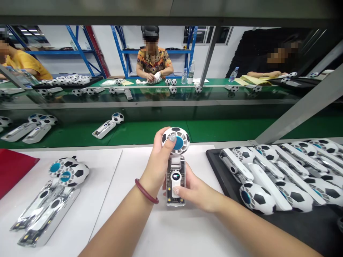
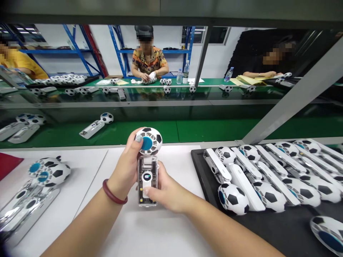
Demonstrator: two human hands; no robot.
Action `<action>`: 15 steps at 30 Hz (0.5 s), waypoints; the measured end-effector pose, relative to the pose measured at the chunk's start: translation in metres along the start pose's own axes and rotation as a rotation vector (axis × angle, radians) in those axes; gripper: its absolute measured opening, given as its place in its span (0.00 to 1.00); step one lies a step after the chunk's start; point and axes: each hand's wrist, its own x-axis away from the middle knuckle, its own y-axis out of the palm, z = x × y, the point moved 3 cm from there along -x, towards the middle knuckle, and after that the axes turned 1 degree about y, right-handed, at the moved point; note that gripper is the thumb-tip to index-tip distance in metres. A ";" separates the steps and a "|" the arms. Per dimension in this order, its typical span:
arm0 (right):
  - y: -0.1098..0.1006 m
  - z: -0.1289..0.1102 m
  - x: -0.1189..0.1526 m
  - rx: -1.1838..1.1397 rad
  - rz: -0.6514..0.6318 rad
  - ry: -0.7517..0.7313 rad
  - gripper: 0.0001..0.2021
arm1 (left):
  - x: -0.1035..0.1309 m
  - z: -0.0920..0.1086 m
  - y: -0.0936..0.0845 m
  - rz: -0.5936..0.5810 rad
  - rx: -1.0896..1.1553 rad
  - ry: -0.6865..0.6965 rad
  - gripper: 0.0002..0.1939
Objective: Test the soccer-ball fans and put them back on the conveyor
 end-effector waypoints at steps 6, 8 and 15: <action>0.005 -0.004 0.004 -0.099 -0.054 -0.023 0.27 | 0.003 0.005 0.000 -0.016 -0.067 0.041 0.20; 0.008 -0.005 0.005 -0.109 -0.061 -0.036 0.26 | 0.005 0.008 0.001 -0.054 -0.103 0.022 0.22; 0.001 -0.031 0.015 -0.217 0.004 -0.163 0.24 | 0.011 0.035 -0.004 -0.058 -0.147 0.257 0.19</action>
